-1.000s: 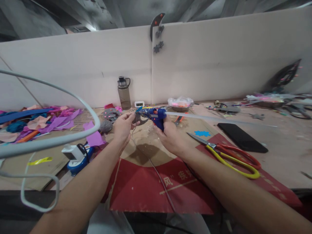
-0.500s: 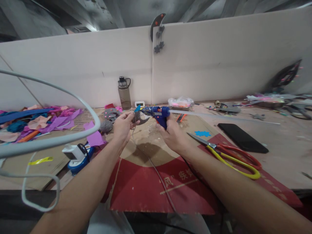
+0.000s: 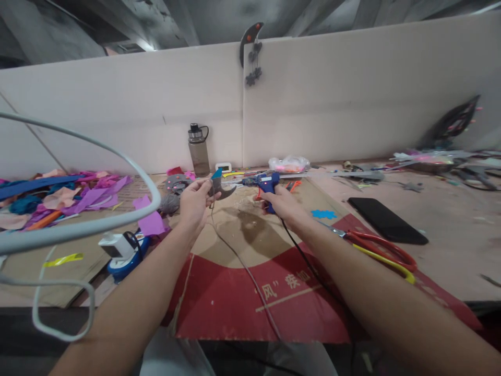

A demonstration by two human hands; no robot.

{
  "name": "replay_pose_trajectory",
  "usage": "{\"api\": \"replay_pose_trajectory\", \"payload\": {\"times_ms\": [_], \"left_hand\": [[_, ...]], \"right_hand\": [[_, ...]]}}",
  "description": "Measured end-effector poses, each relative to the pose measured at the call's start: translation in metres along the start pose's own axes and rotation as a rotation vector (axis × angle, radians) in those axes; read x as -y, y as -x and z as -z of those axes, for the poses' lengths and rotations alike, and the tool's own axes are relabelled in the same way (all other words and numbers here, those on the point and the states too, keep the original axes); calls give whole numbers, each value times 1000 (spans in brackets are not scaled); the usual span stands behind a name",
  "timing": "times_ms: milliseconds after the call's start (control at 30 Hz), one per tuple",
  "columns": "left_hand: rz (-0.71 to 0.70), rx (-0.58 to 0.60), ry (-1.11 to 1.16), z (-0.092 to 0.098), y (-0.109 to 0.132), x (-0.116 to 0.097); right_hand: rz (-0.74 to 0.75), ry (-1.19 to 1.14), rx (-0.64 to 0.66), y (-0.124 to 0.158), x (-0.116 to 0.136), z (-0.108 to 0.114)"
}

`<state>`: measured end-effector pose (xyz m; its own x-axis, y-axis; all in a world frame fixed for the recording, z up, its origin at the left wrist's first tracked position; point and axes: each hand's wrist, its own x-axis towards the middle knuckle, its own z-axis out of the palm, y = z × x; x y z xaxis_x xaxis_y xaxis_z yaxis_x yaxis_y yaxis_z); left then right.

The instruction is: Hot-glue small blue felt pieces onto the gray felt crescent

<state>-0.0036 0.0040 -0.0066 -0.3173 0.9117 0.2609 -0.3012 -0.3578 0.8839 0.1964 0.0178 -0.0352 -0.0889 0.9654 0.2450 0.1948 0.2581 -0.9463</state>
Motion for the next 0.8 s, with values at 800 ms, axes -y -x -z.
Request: {"api": "replay_pose_trajectory", "payload": {"times_ms": [800], "left_hand": [[-365,95,-512,-14,24,-3]], "right_hand": [[81,-616,270,21,36,-56]]}}
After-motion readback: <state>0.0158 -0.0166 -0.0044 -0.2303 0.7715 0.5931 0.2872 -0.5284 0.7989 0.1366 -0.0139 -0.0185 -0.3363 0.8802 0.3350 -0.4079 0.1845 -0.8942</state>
